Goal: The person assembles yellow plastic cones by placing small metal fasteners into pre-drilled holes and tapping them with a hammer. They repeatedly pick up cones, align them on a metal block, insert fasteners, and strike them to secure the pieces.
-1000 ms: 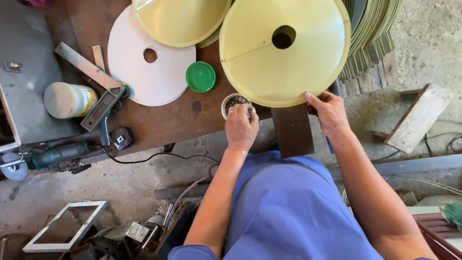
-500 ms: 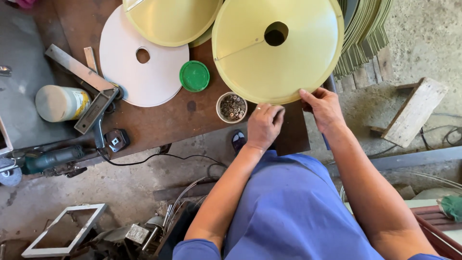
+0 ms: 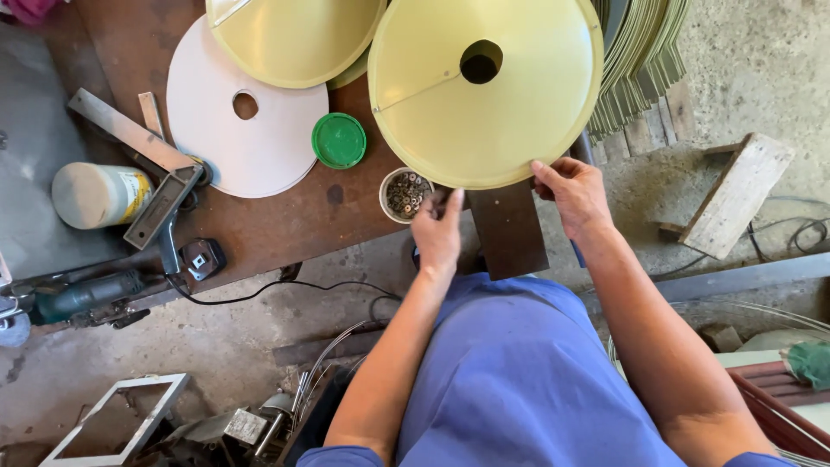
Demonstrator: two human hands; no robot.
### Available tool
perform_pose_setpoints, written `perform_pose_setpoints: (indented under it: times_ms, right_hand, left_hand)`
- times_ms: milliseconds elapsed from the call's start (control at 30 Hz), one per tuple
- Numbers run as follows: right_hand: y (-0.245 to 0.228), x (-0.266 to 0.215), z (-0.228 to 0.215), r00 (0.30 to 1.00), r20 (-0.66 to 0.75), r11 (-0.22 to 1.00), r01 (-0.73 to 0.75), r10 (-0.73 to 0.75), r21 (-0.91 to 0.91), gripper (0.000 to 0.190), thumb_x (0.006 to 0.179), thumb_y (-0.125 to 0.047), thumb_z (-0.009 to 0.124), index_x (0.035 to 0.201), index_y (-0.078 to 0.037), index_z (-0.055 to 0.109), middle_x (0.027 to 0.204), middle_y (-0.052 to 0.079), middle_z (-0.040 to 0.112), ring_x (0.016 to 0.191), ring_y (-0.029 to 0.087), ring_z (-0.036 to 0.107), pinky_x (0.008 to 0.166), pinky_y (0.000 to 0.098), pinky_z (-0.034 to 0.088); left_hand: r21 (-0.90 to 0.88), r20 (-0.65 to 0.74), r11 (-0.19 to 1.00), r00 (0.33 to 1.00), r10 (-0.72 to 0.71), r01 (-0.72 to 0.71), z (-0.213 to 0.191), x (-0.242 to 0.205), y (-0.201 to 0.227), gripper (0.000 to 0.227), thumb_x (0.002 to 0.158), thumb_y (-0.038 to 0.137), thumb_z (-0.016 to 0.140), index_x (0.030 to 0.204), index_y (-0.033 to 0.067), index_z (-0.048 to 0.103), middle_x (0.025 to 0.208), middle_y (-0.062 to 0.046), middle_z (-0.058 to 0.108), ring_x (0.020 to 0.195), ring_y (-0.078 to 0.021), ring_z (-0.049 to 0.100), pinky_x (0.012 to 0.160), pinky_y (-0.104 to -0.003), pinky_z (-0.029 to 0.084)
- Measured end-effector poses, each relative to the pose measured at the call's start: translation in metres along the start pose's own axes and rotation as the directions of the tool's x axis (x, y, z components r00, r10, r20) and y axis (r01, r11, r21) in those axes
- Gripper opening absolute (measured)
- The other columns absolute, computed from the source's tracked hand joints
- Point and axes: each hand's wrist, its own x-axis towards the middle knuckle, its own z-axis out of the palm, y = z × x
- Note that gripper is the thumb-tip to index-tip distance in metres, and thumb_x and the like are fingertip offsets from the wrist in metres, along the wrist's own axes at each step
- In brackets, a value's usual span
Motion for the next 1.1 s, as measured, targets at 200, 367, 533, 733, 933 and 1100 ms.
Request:
perform_pose_setpoints:
  times_ms: [200, 367, 533, 733, 933, 1100]
  right_hand:
    - [0.0, -0.004, -0.002, 0.999, 0.03, 0.998, -0.023, 0.021, 0.056, 0.017, 0.093, -0.019, 0.079, 0.09, -0.003, 0.073, 0.079, 0.004, 0.07, 0.071, 0.012, 0.064, 0.069, 0.0273, 0.053]
    - [0.004, -0.011, -0.003, 0.998, 0.037, 0.992, -0.057, 0.054, 0.109, 0.017, 0.093, -0.019, 0.079, 0.092, -0.003, 0.072, 0.082, 0.004, 0.07, 0.074, 0.013, 0.065, 0.071, 0.0293, 0.052]
    - [0.003, -0.015, -0.003, 0.997, 0.055, 0.984, -0.06, 0.051, 0.168, 0.018, 0.093, -0.019, 0.079, 0.096, -0.003, 0.073, 0.084, 0.004, 0.071, 0.076, 0.014, 0.065, 0.073, 0.0306, 0.053]
    - [0.008, -0.021, -0.002, 0.997, 0.059, 0.978, -0.065, 0.055, 0.2, 0.018, 0.091, -0.017, 0.08, 0.098, -0.001, 0.074, 0.087, 0.005, 0.071, 0.079, 0.014, 0.065, 0.075, 0.0316, 0.054]
    - [0.01, -0.027, -0.001, 0.996, 0.064, 0.977, -0.067, 0.055, 0.203, 0.018, 0.089, -0.014, 0.082, 0.098, 0.0, 0.074, 0.089, 0.006, 0.072, 0.08, 0.015, 0.066, 0.076, 0.0321, 0.055]
    - [0.008, -0.032, 0.001, 0.997, 0.045, 0.974, -0.064, 0.056, 0.217, 0.017, 0.087, -0.01, 0.083, 0.098, 0.0, 0.074, 0.091, 0.006, 0.072, 0.082, 0.015, 0.067, 0.079, 0.0317, 0.056]
  left_hand:
    - [-0.245, 0.137, 0.924, 0.954, -0.268, 0.295, -0.004, 0.018, 0.002, 0.029, 0.091, 0.028, 0.081, 0.104, 0.0024, 0.075, 0.093, -0.002, 0.073, 0.082, -0.0104, 0.064, 0.068, -0.028, 0.048]
    - [-0.239, 0.166, 0.925, 0.951, -0.262, 0.297, -0.006, 0.016, -0.002, 0.029, 0.091, 0.027, 0.079, 0.101, -0.0006, 0.074, 0.095, -0.003, 0.073, 0.086, -0.0101, 0.065, 0.078, -0.028, 0.052]
    - [-0.328, 0.179, 0.916, 0.967, -0.18, 0.231, -0.004, 0.016, 0.005, 0.026, 0.092, 0.021, 0.077, 0.103, -0.0014, 0.073, 0.099, -0.003, 0.075, 0.091, -0.0084, 0.065, 0.088, -0.024, 0.051]
    - [-0.336, 0.171, 0.923, 0.976, -0.133, 0.185, -0.013, 0.012, 0.001, 0.022, 0.097, 0.019, 0.077, 0.103, -0.0025, 0.073, 0.098, -0.005, 0.071, 0.088, -0.0101, 0.06, 0.083, -0.027, 0.048]
    - [-0.42, 0.203, 0.847, 0.944, -0.261, 0.325, -0.013, 0.005, 0.02, 0.02, 0.097, 0.02, 0.073, 0.1, 0.0001, 0.069, 0.097, -0.009, 0.072, 0.089, -0.0208, 0.072, 0.084, -0.042, 0.063]
    - [-0.428, 0.22, 0.84, 0.94, -0.261, 0.333, -0.015, 0.003, 0.017, 0.02, 0.099, 0.02, 0.071, 0.099, 0.0005, 0.067, 0.098, -0.011, 0.072, 0.092, -0.0228, 0.073, 0.089, -0.044, 0.063]
